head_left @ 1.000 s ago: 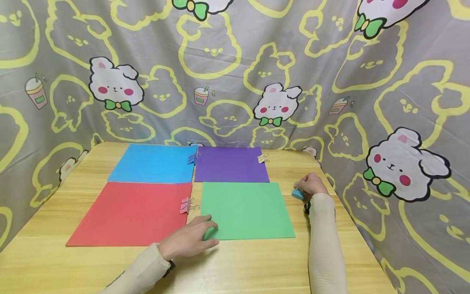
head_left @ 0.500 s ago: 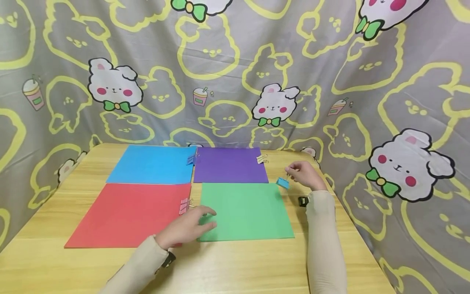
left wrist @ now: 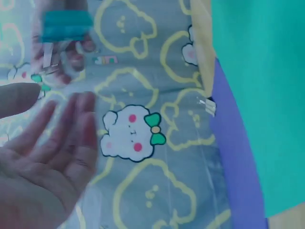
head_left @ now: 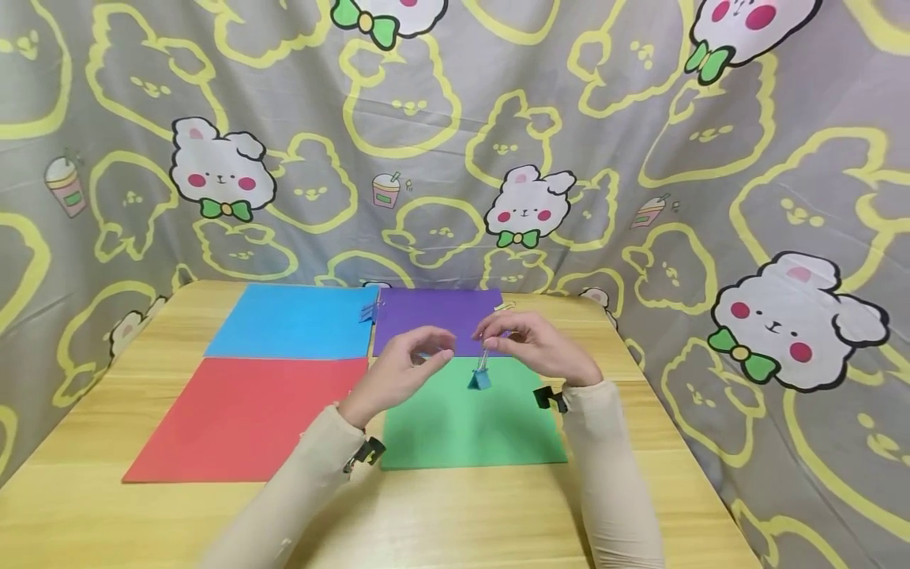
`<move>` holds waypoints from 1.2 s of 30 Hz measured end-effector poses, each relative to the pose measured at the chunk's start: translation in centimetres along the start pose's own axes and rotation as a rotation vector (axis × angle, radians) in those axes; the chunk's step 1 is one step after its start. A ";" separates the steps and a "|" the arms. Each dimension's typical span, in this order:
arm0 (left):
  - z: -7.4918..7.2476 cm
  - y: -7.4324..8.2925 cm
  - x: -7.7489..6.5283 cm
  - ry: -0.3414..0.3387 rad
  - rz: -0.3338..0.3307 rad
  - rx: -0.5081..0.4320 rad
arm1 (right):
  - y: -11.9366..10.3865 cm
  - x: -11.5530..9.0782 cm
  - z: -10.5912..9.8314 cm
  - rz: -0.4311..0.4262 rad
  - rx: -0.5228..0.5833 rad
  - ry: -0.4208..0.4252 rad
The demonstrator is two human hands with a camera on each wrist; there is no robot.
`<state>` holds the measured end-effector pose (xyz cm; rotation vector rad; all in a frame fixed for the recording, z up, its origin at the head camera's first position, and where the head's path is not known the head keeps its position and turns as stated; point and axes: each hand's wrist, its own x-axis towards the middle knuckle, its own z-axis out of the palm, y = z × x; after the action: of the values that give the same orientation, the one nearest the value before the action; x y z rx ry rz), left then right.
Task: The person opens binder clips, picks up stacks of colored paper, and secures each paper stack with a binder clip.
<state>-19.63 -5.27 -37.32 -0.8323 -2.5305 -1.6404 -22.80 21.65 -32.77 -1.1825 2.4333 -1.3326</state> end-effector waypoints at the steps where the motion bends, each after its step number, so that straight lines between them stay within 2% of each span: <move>1: 0.2 0.2 0.1 0.010 0.029 -0.004 | -0.2 0.1 0.3 -0.023 0.014 -0.021; 5: 1.0 0.7 0.0 0.037 0.139 0.017 | -0.6 0.7 1.2 -0.124 0.091 -0.082; 11: 1.2 0.9 -0.5 0.045 0.251 0.014 | -0.2 1.2 1.6 -0.218 0.271 -0.098; 14: 0.8 0.9 -0.4 0.034 0.280 0.042 | -0.1 1.4 1.8 -0.237 0.309 -0.083; 20: -0.2 0.6 -0.4 0.029 0.312 0.161 | -0.1 1.7 2.4 -0.268 0.286 -0.040; 24: -0.7 0.0 -0.3 0.068 0.394 0.212 | -0.1 1.7 2.5 -0.297 0.293 0.033; 29: -1.0 -0.4 -0.4 0.135 0.492 0.188 | -0.3 1.5 2.3 -0.309 0.232 0.194; 32: -1.1 -0.6 -0.6 0.191 0.489 0.163 | -0.4 1.4 2.3 -0.314 0.187 0.310; 36: -0.9 -0.7 -0.7 0.268 0.424 0.118 | -0.4 1.6 2.5 -0.334 0.137 0.428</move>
<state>-19.60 -6.54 -37.71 -0.9770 -2.0706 -1.3519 -22.50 18.79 -33.61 -1.4392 2.4225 -1.9980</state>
